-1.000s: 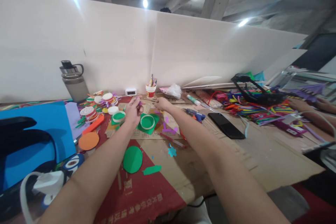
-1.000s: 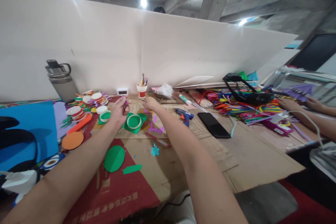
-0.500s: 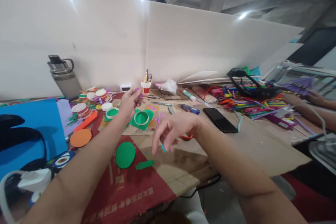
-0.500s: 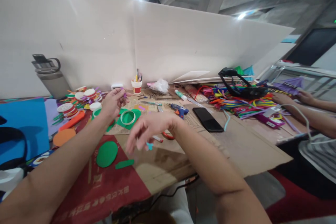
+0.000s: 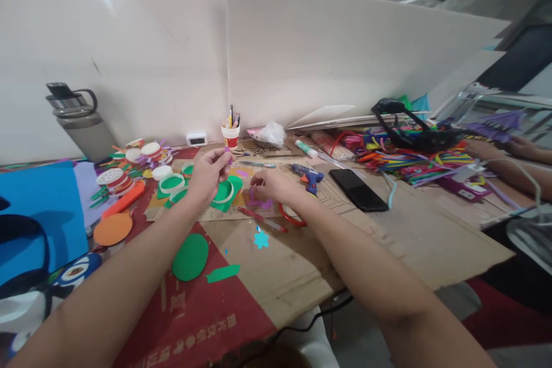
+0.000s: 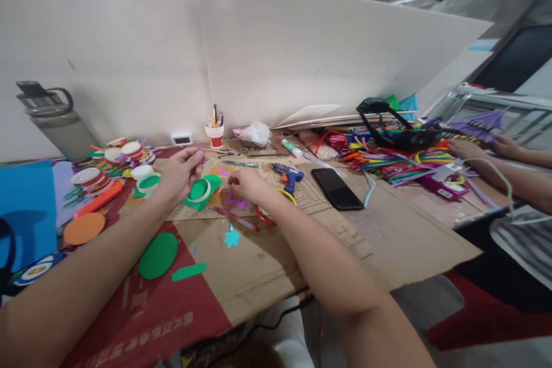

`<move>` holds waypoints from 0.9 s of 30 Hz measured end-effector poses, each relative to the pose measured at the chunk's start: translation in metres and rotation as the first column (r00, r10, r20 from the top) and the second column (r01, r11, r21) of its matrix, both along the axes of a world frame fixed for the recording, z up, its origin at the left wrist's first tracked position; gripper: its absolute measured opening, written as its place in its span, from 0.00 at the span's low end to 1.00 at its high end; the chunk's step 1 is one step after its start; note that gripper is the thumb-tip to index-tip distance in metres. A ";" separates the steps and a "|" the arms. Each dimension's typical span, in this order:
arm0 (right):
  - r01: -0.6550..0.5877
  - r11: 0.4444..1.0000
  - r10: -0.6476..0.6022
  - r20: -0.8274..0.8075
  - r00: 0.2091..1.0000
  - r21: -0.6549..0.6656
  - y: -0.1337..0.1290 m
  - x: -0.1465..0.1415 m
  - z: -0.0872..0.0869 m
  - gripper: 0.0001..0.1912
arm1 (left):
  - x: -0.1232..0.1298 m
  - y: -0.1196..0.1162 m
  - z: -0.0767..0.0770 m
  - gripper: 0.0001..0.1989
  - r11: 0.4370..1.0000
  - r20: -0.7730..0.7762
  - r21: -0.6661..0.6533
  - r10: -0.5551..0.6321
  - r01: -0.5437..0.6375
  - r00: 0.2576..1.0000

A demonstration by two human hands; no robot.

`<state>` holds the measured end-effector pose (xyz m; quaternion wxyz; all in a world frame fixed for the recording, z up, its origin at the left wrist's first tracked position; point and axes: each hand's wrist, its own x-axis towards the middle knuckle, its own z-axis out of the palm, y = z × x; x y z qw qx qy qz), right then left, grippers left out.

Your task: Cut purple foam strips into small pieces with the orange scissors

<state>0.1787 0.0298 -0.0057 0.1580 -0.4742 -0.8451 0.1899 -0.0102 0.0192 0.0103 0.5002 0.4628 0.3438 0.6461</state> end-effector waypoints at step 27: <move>-0.035 0.990 -0.051 -0.593 0.803 -0.134 0.005 0.004 0.010 0.05 | 0.012 -0.010 -0.003 0.06 0.951 -0.284 -0.272 -0.227 0.148 0.932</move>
